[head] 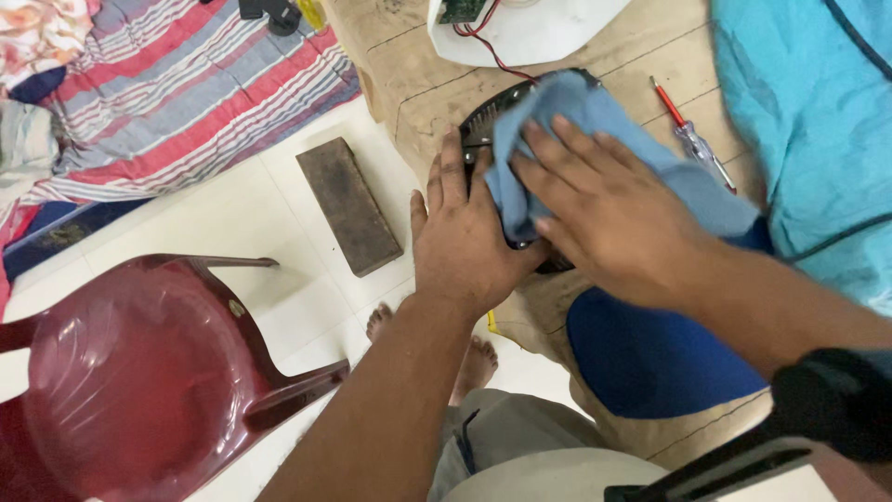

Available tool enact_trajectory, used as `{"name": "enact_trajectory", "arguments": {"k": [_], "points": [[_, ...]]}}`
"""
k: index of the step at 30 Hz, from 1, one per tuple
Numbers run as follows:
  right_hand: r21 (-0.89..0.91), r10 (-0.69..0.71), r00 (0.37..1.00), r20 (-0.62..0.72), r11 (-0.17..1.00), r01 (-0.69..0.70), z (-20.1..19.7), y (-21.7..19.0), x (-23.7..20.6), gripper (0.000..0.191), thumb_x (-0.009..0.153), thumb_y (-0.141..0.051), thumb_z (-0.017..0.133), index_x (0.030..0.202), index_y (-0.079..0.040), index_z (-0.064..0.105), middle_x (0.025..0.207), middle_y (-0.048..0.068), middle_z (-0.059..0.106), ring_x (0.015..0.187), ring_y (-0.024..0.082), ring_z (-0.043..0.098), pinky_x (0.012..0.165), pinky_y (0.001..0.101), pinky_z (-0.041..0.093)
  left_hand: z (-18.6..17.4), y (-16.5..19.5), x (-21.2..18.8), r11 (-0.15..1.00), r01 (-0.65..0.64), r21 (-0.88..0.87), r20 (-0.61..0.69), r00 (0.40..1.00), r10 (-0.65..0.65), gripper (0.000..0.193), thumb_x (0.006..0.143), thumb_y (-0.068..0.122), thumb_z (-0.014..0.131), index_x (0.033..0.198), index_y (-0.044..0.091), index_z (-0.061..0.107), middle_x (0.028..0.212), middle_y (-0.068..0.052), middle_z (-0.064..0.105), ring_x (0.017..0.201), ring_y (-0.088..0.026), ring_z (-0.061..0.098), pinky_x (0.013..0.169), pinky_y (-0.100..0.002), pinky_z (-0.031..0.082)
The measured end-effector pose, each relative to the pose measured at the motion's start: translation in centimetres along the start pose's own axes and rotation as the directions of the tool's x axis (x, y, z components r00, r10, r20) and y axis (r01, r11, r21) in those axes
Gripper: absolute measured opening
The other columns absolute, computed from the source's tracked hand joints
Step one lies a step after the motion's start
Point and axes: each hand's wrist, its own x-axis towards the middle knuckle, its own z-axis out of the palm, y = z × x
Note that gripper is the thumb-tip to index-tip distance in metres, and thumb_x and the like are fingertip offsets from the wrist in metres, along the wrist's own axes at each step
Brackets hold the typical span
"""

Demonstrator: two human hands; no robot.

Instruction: The person services a disassembled table fan on a bed. They wipe the white fan housing and front cover with a blue cloth, then use a screwdriver to work on the screws of the black fan motor base, and finally wipe the base with the cloth.

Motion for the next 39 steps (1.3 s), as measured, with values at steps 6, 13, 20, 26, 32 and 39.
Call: {"name": "enact_trajectory", "arguments": {"k": [6, 13, 20, 26, 32, 39], "points": [[-0.055, 0.115, 0.982, 0.148, 0.993, -0.108, -0.9, 0.4, -5.3, 0.063, 0.093, -0.041, 0.051, 0.144, -0.004, 0.047, 0.152, 0.021, 0.040, 0.147, 0.039, 0.031, 0.115, 0.0562, 0.027, -0.2, -0.1, -0.1, 0.999, 0.042, 0.017, 0.045, 0.998, -0.042, 0.121, 0.056, 0.052, 0.090, 0.155, 0.011, 0.034, 0.167, -0.015, 0.009, 0.151, -0.035, 0.020, 0.118, -0.062, 0.023], [-0.034, 0.098, 0.986, -0.135, 0.994, -0.104, 0.1, 1.3, 2.0, 0.066, 0.104, -0.036, 0.052, 0.150, 0.009, 0.043, 0.159, 0.032, 0.036, 0.147, 0.047, 0.032, 0.116, 0.0580, 0.031, 0.3, -0.2, -0.2, 0.999, -0.008, 0.042, 0.014, 1.000, 0.007, 0.121, 0.061, 0.060, 0.090, 0.155, 0.009, 0.033, 0.167, -0.018, 0.009, 0.155, -0.035, 0.016, 0.118, -0.064, 0.022], [-0.058, 0.135, 0.991, 0.019, 0.989, -0.134, -1.3, 0.1, -6.1, 0.060, 0.089, -0.030, 0.057, 0.139, 0.002, 0.050, 0.153, 0.025, 0.042, 0.146, 0.043, 0.034, 0.112, 0.0577, 0.031, -0.5, -0.1, 0.0, 0.998, 0.064, 0.008, 0.053, 0.997, -0.064, 0.122, 0.060, 0.054, 0.090, 0.157, 0.017, 0.027, 0.169, -0.014, 0.005, 0.154, -0.034, 0.014, 0.119, -0.062, 0.020], [-0.030, 0.103, 0.989, -0.110, 0.994, -0.107, 1.2, 4.6, 0.4, 0.057, 0.101, -0.026, 0.058, 0.143, 0.011, 0.047, 0.155, 0.035, 0.038, 0.145, 0.050, 0.040, 0.121, 0.0522, 0.035, -0.4, 0.1, 0.0, 0.998, 0.015, 0.054, 0.055, 0.998, -0.018, 0.123, 0.061, 0.064, 0.090, 0.157, 0.020, 0.027, 0.167, -0.016, 0.005, 0.154, -0.034, 0.013, 0.119, -0.063, 0.018], [0.069, 0.145, 0.977, -0.156, 0.988, -0.136, 1.4, 4.5, 2.1, 0.054, 0.102, -0.022, 0.059, 0.145, 0.009, 0.047, 0.158, 0.035, 0.037, 0.137, 0.052, 0.044, 0.114, 0.0527, 0.038, -0.7, -0.1, 0.1, 0.998, 0.022, 0.060, 0.041, 0.999, -0.024, 0.127, 0.060, 0.064, 0.090, 0.158, 0.016, 0.023, 0.169, -0.014, 0.007, 0.156, -0.032, 0.013, 0.120, -0.066, 0.016], [0.130, 0.370, 0.928, -0.043, 0.923, -0.362, -1.2, 1.0, -7.6, 0.042, 0.095, -0.017, 0.060, 0.136, -0.007, 0.059, 0.144, 0.021, 0.059, 0.113, 0.039, 0.067, 0.093, 0.0463, 0.056, -2.6, -1.3, 2.0, 0.981, -0.063, 0.181, 0.147, 0.988, 0.037, 0.133, 0.058, 0.064, 0.091, 0.163, 0.027, 0.019, 0.173, -0.007, 0.013, 0.153, -0.034, 0.009, 0.117, -0.068, 0.011]]}}
